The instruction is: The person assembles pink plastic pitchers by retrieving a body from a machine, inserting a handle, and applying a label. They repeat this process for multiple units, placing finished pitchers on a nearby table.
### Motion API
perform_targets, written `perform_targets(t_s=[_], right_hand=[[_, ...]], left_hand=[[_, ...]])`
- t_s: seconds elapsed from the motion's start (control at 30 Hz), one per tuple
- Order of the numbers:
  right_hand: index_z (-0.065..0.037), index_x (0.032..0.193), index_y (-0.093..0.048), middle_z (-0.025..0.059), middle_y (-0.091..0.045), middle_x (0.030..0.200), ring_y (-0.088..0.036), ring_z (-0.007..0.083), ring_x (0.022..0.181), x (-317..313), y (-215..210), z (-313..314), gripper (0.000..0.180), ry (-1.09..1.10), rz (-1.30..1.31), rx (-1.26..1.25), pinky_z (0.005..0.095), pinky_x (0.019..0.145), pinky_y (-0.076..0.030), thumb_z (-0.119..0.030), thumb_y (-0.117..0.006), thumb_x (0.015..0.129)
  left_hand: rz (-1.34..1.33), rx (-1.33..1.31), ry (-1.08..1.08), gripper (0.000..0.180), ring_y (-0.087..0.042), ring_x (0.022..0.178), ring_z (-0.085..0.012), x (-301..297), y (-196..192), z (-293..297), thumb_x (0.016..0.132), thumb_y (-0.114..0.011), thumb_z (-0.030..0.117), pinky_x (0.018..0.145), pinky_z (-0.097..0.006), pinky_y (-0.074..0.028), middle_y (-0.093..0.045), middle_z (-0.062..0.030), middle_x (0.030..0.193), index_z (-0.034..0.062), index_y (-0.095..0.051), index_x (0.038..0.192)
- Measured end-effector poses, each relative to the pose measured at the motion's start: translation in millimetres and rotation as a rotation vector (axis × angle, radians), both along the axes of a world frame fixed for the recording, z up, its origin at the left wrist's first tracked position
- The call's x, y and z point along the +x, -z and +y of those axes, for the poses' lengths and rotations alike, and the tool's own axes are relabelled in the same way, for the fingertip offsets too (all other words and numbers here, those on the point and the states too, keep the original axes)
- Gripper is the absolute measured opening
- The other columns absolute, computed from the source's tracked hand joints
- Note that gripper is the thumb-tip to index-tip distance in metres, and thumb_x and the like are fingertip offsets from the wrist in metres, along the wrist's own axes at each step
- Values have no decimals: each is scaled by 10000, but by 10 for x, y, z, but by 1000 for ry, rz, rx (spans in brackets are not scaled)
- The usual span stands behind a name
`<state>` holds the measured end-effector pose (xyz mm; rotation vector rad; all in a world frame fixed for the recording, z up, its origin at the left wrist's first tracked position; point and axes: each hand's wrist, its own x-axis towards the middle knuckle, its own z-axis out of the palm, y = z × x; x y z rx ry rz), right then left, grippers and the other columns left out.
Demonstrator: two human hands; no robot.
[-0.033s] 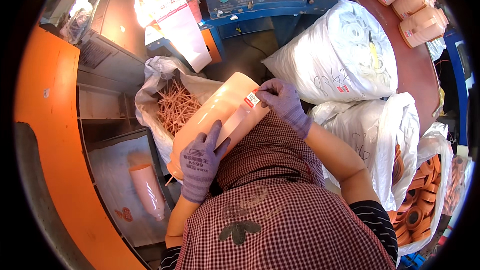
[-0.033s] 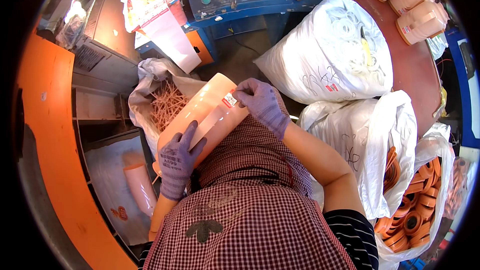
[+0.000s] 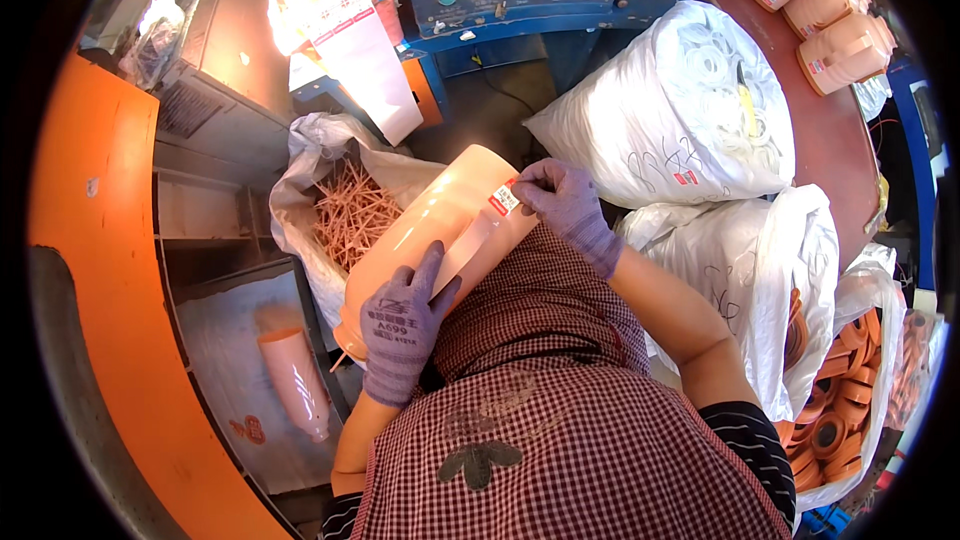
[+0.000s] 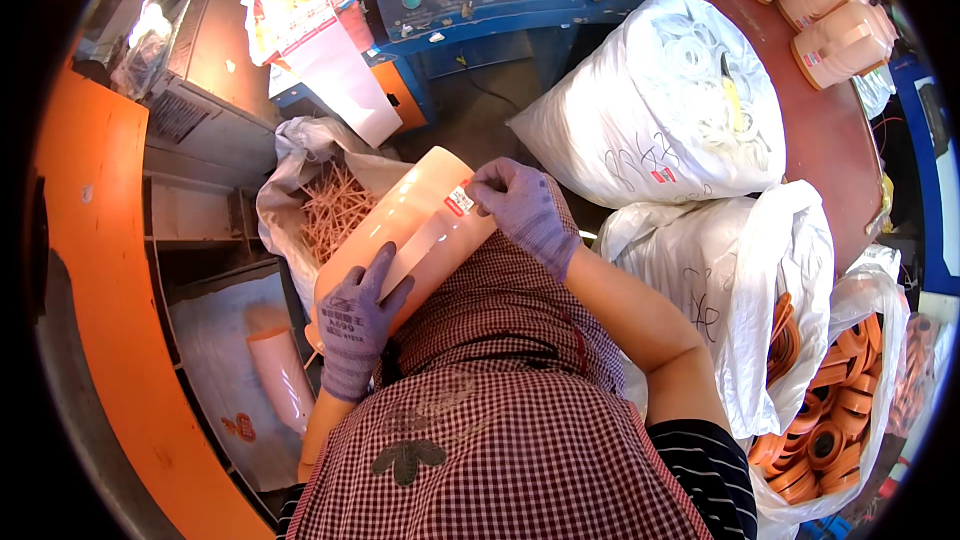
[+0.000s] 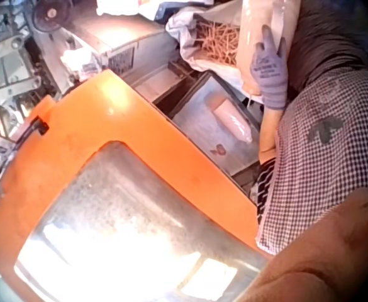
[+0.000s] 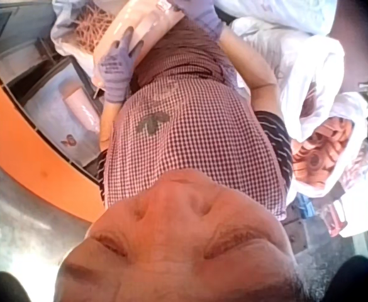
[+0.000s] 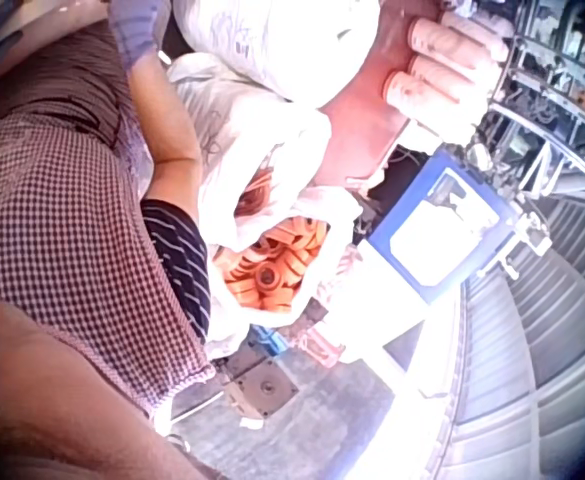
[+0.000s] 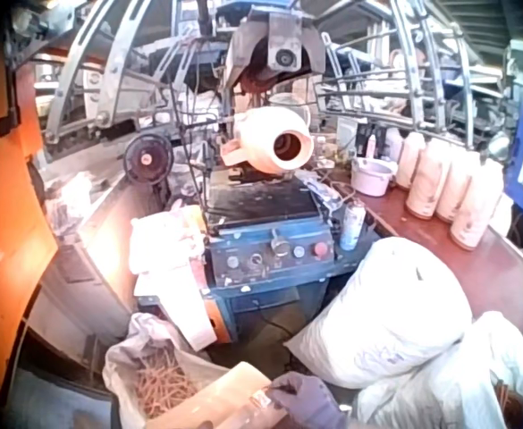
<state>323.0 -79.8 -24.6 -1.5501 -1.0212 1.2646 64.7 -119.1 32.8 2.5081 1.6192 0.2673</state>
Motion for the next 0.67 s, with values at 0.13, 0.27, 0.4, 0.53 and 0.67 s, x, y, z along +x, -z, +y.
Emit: perform_targets(t_s=[0.13, 0.27, 0.4, 0.53, 0.67], right_hand=[[10, 958, -665, 59, -682, 759, -641, 114, 670, -50, 81, 0, 191, 19, -33, 52, 267, 642, -521, -151, -720, 871], [2, 952, -661, 81, -696, 801, -665, 160, 751, -32, 42, -25, 246, -91, -458, 209, 317, 690, -535, -209, -747, 859], [17, 1100, -657, 99, -711, 1000, -665, 179, 925, 134, -38, 69, 389, -235, -603, 93, 337, 827, -522, -280, -753, 867], [26, 1273, -604, 96, -673, 1194, -624, 168, 1084, 172, 20, 155, 521, -516, -83, -145, 322, 946, -488, -294, -743, 886], [20, 1469, -430, 124, -536, 1436, -499, 231, 1327, 45, -97, 81, 605, -521, 378, 61, 339, 1132, -383, -224, -651, 961]], left_hand=[[-23, 17, 14, 514, -636, 616, -284, 4, 16, 0, 822, -755, 374, 564, -390, -510, -625, -95, 743, 163, -649, 1278], [-20, 12, 24, 498, -638, 626, -271, 26, 28, -38, 825, -757, 356, 569, -381, -510, -614, -85, 735, 166, -651, 1274], [-63, 67, 49, 492, -635, 626, -253, -20, 34, -5, 823, -765, 328, 568, -366, -508, -598, -65, 713, 163, -651, 1273], [-150, -5, 123, 553, -657, 827, -287, -173, 89, 66, 783, -806, 341, 745, -382, -535, -646, -107, 908, 147, -650, 1276], [-552, 174, -73, 772, -556, 1247, -361, -542, 168, 58, 748, -840, 351, 1025, -439, -469, -576, -186, 1336, 160, -521, 1425]])
